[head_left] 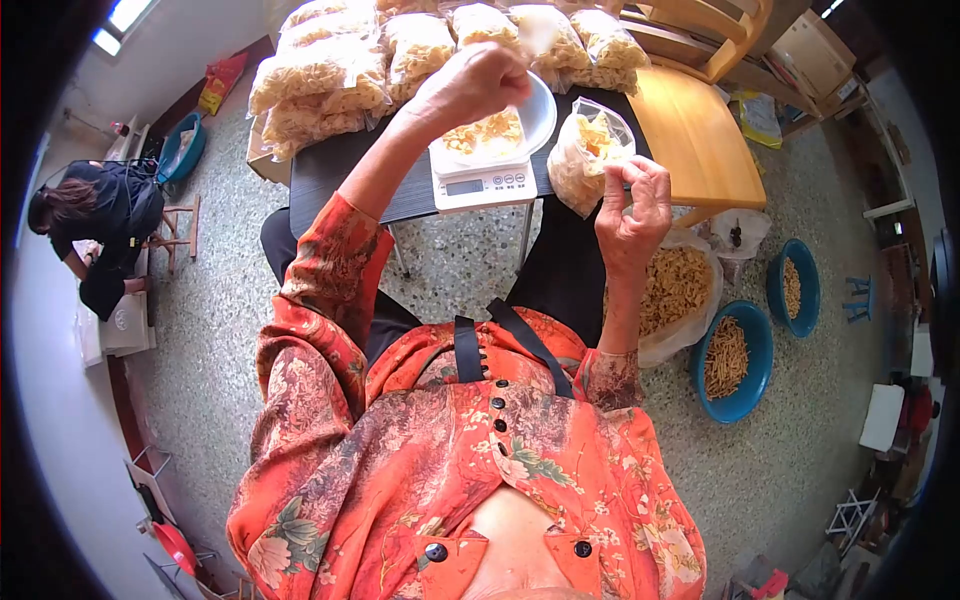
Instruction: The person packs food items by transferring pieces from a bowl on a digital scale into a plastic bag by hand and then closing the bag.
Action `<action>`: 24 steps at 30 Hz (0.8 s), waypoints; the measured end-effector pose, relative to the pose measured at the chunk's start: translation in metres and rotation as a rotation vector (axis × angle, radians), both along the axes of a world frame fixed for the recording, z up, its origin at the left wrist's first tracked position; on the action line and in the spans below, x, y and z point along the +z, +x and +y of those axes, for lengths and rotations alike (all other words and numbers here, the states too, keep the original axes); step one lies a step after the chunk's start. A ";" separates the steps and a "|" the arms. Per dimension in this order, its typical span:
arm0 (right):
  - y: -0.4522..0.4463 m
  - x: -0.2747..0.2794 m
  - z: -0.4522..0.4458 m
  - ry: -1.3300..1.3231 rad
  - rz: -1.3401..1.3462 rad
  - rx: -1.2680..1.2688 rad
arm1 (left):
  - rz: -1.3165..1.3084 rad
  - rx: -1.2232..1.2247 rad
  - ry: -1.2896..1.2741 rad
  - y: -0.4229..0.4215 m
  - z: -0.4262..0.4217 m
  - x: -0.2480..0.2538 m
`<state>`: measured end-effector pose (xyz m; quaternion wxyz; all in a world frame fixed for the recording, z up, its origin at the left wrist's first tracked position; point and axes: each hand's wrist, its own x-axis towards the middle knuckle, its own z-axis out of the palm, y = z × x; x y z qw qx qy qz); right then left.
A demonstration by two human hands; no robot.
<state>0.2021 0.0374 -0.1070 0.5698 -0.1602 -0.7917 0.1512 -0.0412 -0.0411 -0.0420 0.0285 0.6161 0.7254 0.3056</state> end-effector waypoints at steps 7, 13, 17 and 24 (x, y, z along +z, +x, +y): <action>-0.001 0.001 0.000 0.014 -0.023 0.011 | 0.090 0.063 -0.050 -0.013 -0.005 -0.053; -0.001 0.003 -0.002 0.016 -0.047 0.000 | 0.165 0.101 -0.269 0.001 0.004 -0.044; -0.001 0.004 -0.002 0.016 -0.048 0.001 | 0.139 0.063 -0.164 -0.002 0.008 -0.054; -0.002 0.003 -0.002 0.026 -0.050 0.004 | 0.155 0.037 -0.007 -0.009 0.010 -0.061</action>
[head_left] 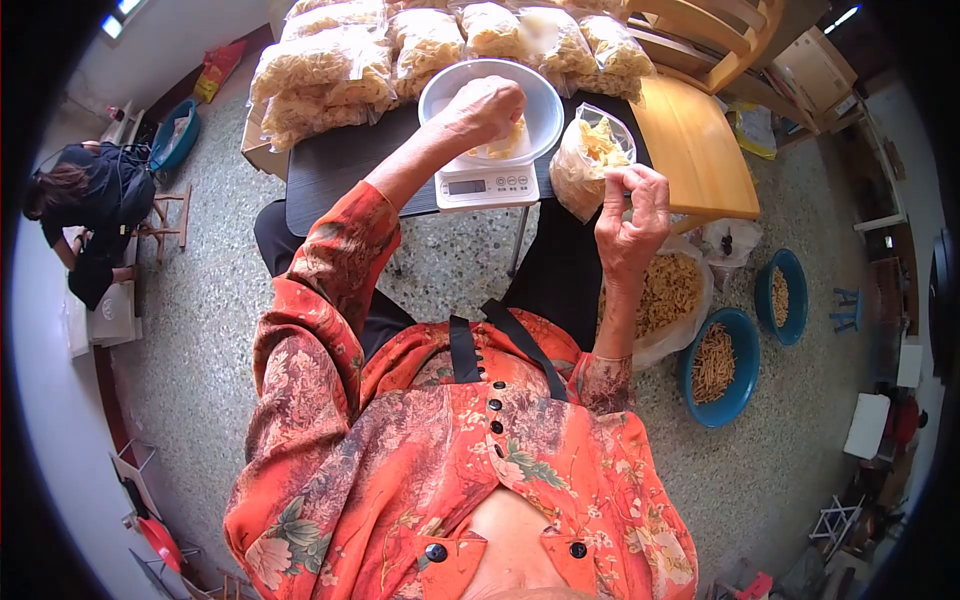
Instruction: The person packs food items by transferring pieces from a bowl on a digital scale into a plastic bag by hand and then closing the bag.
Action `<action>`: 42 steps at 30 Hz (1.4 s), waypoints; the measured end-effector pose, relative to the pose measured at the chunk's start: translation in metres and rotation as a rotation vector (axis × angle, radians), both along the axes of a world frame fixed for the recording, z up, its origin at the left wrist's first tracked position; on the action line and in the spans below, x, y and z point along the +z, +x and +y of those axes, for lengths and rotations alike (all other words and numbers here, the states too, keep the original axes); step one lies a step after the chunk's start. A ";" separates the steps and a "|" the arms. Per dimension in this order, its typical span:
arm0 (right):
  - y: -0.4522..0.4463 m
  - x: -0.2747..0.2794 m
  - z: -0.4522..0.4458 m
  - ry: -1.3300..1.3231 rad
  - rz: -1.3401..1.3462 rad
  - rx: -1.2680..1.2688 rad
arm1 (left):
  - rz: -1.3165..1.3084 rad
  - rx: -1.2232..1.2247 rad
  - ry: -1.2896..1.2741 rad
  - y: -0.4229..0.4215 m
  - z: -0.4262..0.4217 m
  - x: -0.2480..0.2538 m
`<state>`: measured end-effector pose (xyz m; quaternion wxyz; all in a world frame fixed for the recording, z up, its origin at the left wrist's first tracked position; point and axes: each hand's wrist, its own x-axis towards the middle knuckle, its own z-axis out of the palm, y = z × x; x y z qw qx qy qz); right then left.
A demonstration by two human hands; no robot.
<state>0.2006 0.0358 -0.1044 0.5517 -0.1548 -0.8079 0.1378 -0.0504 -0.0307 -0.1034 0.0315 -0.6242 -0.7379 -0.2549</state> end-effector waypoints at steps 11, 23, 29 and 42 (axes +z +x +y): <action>-0.001 -0.003 0.003 -0.002 0.010 -0.003 | -0.858 -0.022 0.050 -0.027 -0.019 0.028; -0.006 -0.003 -0.001 0.019 0.043 0.036 | -0.582 -0.253 0.033 0.051 -0.010 0.089; 0.001 -0.001 -0.004 -0.050 0.022 0.054 | 0.000 -0.303 0.165 0.084 0.020 0.069; 0.001 -0.004 -0.001 -0.026 0.024 0.071 | 0.098 -0.257 0.065 0.104 0.023 0.058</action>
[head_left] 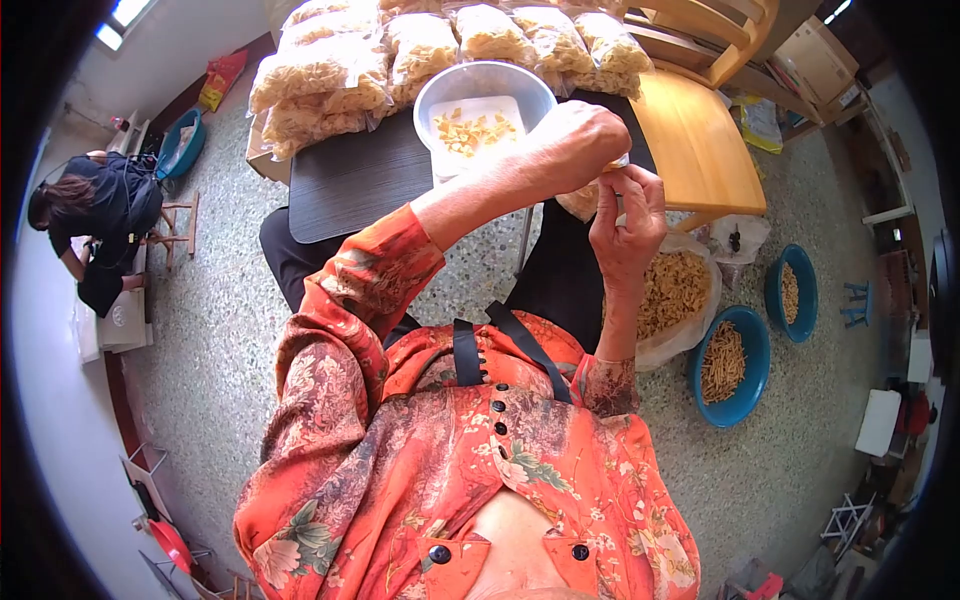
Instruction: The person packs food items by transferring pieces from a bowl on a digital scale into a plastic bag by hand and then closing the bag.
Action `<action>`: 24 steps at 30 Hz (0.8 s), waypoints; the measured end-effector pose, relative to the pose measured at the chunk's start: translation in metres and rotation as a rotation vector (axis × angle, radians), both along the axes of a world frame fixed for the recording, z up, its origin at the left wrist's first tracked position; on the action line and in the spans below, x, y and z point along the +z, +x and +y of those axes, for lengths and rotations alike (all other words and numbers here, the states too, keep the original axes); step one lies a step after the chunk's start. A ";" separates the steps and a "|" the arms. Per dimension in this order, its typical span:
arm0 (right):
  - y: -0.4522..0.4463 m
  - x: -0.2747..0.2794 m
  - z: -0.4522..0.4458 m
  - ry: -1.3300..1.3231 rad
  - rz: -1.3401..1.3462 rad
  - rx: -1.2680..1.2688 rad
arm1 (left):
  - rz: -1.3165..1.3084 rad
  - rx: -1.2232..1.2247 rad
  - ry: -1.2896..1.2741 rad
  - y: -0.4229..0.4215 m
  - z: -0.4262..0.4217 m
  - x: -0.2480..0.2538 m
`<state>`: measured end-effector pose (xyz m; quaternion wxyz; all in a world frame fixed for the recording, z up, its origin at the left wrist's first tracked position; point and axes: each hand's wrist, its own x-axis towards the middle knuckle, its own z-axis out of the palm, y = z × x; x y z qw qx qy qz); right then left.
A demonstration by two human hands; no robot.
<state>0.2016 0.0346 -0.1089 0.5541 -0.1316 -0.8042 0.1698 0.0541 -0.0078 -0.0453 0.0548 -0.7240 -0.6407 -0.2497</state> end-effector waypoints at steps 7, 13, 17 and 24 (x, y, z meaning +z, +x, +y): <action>0.002 0.003 0.003 -0.032 -0.003 -0.054 | -0.247 -0.134 0.068 -0.031 -0.017 0.015; 0.001 0.001 0.006 0.002 0.006 -0.076 | -0.041 0.143 -0.265 -0.097 -0.061 0.012; -0.001 0.003 0.002 -0.001 0.002 -0.067 | 0.192 0.244 -0.509 -0.104 -0.065 0.002; 0.000 0.003 0.004 0.020 -0.007 -0.075 | 0.276 0.338 -0.480 -0.111 -0.049 -0.039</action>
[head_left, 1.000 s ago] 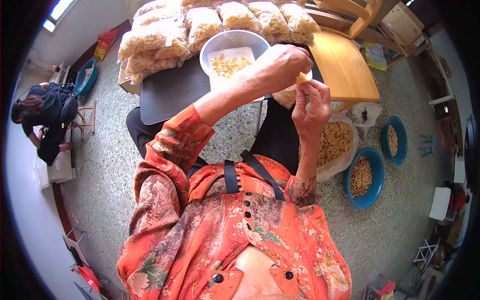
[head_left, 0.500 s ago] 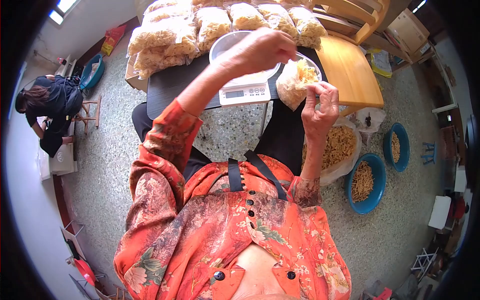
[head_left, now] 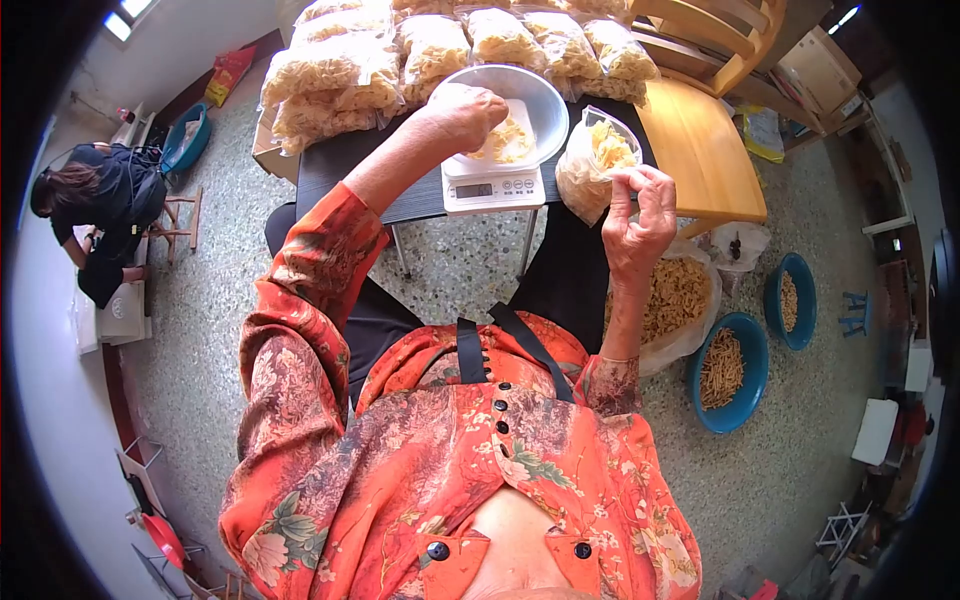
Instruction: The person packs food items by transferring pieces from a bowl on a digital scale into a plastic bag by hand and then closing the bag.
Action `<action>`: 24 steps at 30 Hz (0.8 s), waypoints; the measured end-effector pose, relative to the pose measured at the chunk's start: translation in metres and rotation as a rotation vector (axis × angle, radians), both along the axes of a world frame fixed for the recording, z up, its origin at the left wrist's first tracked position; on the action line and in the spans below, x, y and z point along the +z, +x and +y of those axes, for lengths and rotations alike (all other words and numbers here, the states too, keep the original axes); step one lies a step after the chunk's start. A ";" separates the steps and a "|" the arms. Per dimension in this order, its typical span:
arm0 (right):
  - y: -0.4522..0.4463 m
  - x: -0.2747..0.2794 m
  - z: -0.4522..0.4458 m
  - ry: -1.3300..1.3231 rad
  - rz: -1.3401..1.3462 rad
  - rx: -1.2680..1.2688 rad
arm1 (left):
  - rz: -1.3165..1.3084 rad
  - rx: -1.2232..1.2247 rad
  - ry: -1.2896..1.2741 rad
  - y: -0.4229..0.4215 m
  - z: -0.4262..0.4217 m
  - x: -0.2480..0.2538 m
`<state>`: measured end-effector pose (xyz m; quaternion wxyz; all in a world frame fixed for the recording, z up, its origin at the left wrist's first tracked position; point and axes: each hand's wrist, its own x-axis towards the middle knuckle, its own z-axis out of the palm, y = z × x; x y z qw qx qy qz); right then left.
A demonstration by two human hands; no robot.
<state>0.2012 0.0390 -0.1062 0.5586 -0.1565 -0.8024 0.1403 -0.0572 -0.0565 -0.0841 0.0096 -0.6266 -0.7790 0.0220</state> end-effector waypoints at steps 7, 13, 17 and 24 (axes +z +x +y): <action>0.000 -0.001 0.002 0.008 -0.017 -0.003 | -0.138 0.011 0.050 -0.009 0.009 -0.006; 0.000 -0.003 0.003 -0.007 -0.019 -0.003 | -0.279 0.009 0.471 -0.019 -0.002 0.013; -0.001 0.000 0.000 0.004 -0.018 -0.002 | -0.250 0.092 0.302 -0.019 0.000 0.019; -0.001 0.002 -0.002 -0.002 -0.020 0.006 | -0.277 0.055 0.058 0.010 0.007 0.011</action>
